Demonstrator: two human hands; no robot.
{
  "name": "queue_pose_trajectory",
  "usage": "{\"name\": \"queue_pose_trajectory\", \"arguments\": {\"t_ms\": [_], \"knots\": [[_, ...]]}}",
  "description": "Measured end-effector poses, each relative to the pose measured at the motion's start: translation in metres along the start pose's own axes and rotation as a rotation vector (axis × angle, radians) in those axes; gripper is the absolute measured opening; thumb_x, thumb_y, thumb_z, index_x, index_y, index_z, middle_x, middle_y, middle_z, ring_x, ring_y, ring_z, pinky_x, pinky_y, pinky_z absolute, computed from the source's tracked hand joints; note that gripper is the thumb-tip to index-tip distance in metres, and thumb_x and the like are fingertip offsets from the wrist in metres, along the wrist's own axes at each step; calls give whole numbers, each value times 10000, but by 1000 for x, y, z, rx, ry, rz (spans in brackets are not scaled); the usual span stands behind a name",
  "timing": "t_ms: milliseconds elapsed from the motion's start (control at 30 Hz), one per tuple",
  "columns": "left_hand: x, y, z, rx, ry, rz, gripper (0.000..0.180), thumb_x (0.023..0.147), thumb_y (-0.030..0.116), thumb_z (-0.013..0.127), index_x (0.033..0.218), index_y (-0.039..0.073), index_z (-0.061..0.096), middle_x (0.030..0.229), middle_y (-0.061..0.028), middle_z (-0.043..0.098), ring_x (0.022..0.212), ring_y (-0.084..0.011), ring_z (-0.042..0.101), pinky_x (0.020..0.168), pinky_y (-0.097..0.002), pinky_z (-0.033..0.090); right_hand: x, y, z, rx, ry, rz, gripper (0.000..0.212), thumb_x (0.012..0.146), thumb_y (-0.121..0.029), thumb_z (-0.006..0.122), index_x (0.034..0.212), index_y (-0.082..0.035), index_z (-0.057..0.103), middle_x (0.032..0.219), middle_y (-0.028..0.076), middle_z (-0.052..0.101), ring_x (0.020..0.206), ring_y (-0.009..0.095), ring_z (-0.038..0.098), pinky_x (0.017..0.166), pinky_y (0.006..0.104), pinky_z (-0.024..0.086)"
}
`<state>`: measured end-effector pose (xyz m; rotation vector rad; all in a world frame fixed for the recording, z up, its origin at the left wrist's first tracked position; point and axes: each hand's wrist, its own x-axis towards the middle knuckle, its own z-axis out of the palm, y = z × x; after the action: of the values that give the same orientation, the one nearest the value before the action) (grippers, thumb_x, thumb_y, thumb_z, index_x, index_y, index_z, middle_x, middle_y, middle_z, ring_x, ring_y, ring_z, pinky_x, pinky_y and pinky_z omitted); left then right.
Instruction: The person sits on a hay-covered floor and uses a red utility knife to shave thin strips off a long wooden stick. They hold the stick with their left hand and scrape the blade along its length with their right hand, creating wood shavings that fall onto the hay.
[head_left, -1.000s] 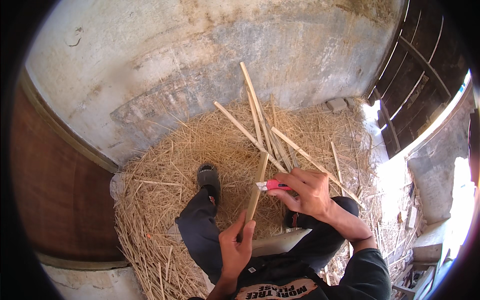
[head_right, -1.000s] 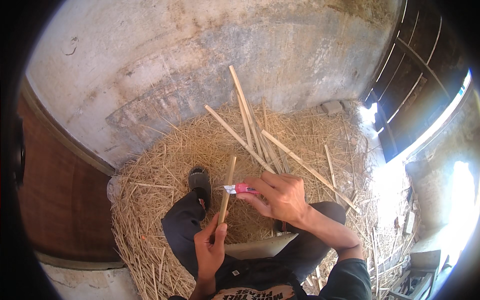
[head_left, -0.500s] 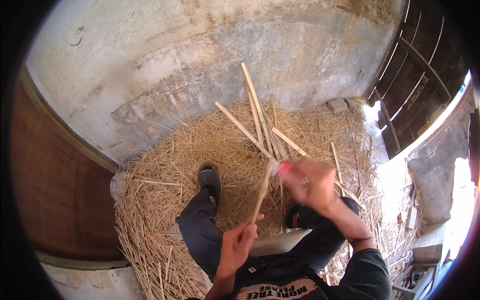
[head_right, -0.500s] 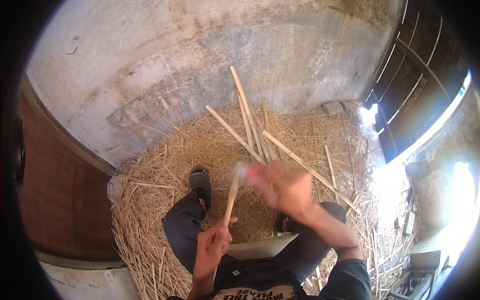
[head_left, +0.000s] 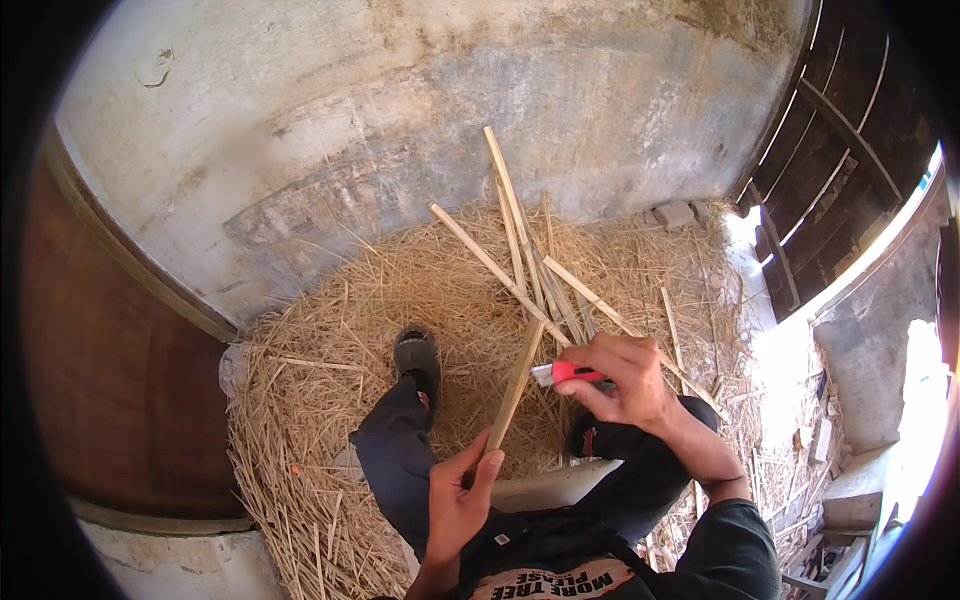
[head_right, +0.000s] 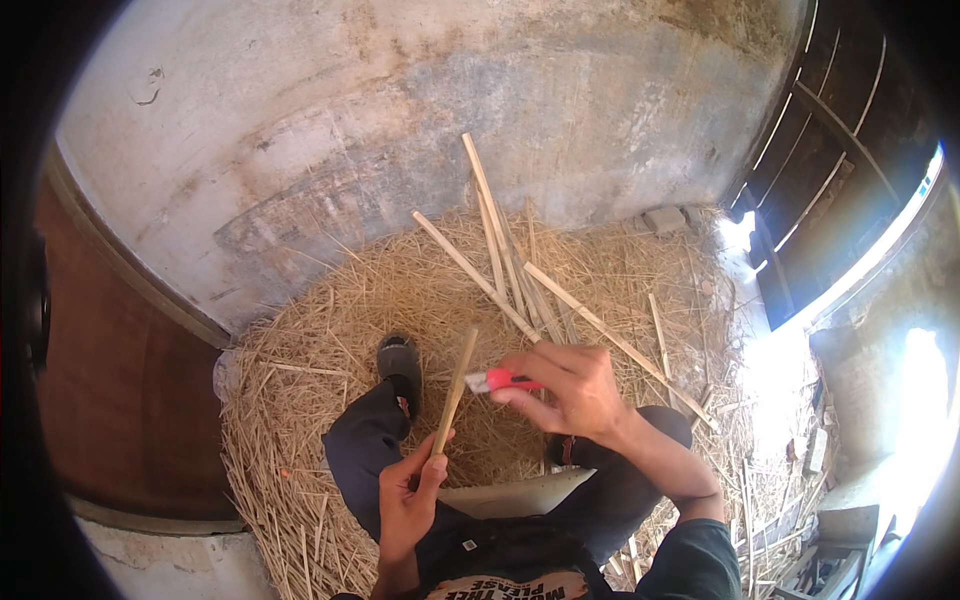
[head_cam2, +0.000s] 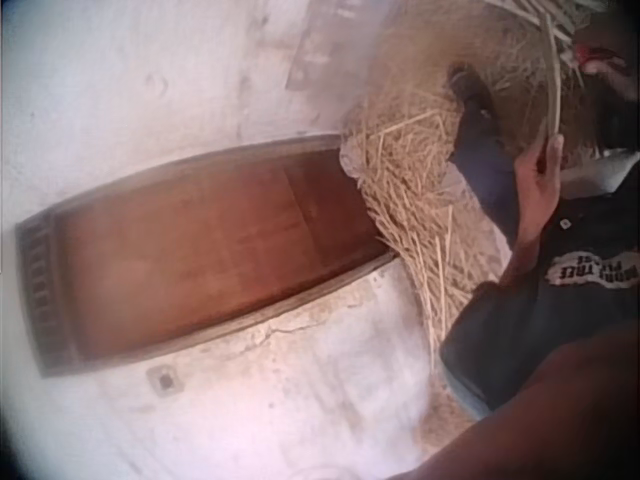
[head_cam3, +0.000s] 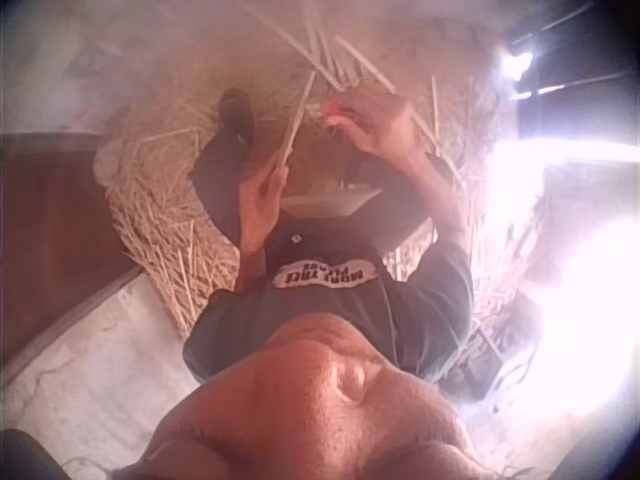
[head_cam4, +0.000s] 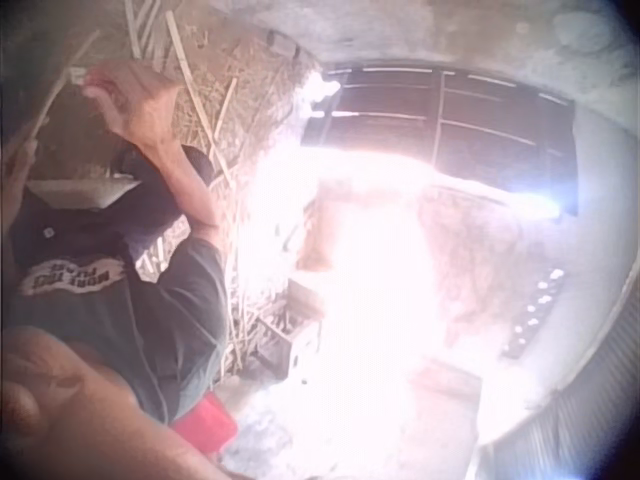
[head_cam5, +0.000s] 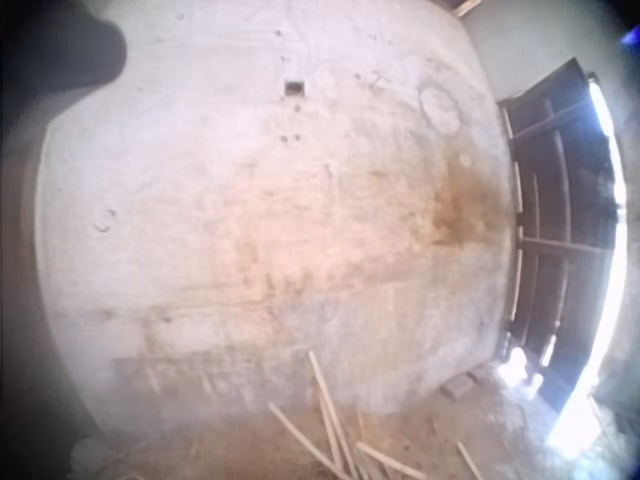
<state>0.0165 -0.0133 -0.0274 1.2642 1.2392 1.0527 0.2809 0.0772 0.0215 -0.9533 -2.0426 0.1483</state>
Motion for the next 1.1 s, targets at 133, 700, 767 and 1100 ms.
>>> {"name": "queue_pose_trajectory", "arguments": {"t_ms": [133, 700, 767, 1100], "knots": [[0, 5, 3, 34, 20, 43, 374, 1054, 123, 722, 1392, -36, 702, 700, 39, 500, 654, -26, 414, 565, -242, 341, 0, -3, 7, -44, -31, -47, 327, 845, -334, 912, 1033, -93, 794, 766, 11, 662, 579, 203, 654, 505, 344, 490], [3, 2, 10, 185, 122, 112, 386, 1054, 145, 729, 1355, -94, 696, 753, -47, 661, 689, -62, 538, 597, -272, 449, 3, -6, 15, -153, 26, -4, 294, 857, -360, 904, 1023, -134, 814, 720, -5, 642, 537, 183, 625, 476, 332, 464], [4, -1, 8, 46, 55, 5, 397, 1053, 151, 733, 1371, -83, 694, 798, -30, 700, 717, -58, 559, 622, -261, 466, 2, -4, 16, -176, 63, 23, 283, 881, -362, 891, 1031, -130, 826, 714, 5, 665, 542, 177, 637, 477, 331, 469], [-17, -9, 0, -4, -56, -94, 380, 1061, 134, 716, 1402, -33, 700, 802, 46, 634, 717, -20, 506, 618, -215, 411, 8, 52, -32, -111, 317, 583, 258, 1037, -261, 755, 1131, -30, 820, 788, 86, 765, 601, 120, 643, 538, 266, 468]]}}
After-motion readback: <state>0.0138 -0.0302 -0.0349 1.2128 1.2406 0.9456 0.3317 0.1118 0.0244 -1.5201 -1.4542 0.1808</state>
